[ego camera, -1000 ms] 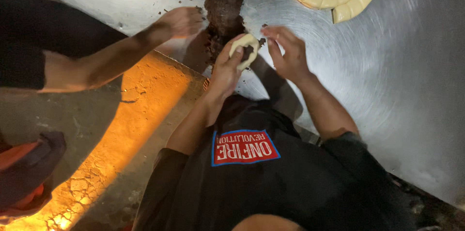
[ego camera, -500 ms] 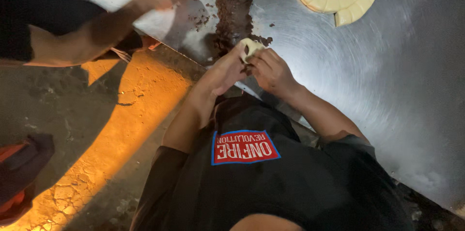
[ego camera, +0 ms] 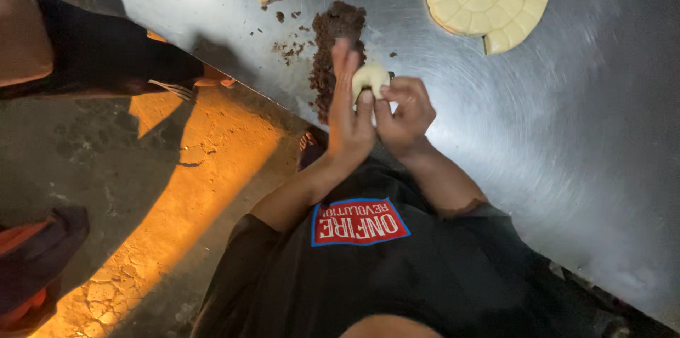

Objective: The person takes pieces of dough and dark filling from a pile to form individual filled buns by hand on a metal table.

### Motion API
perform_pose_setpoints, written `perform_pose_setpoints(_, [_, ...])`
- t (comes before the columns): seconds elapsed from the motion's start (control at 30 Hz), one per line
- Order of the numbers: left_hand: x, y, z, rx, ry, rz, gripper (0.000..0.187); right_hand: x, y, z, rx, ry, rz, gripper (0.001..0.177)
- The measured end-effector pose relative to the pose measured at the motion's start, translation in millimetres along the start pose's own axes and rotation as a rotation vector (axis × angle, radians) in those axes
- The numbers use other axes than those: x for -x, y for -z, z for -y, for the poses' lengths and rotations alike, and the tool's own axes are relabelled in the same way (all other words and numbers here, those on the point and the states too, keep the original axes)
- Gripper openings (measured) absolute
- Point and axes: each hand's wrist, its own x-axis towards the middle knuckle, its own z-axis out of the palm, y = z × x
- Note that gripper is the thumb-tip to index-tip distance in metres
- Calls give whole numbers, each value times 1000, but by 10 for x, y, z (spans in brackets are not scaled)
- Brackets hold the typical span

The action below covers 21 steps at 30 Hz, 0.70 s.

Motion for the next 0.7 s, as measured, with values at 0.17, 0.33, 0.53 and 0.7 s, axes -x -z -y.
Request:
perform_pose_setpoints(0.17, [-128,40,-95,-56,-54,183,78,-73,56,94,271,277,203,55])
perform_pose_setpoints(0.33, [-307,431,-321,545,210,496,76,-171,303,127,314,127,28,34])
perform_pose_setpoints(0.53, [-190,363,-302,486,365,59,30,-377,614,706,-55,-79,433,36])
perform_pose_setpoints(0.7, [-67,530,-348,478,345,239,17,-420,625,865,81,207,510,24])
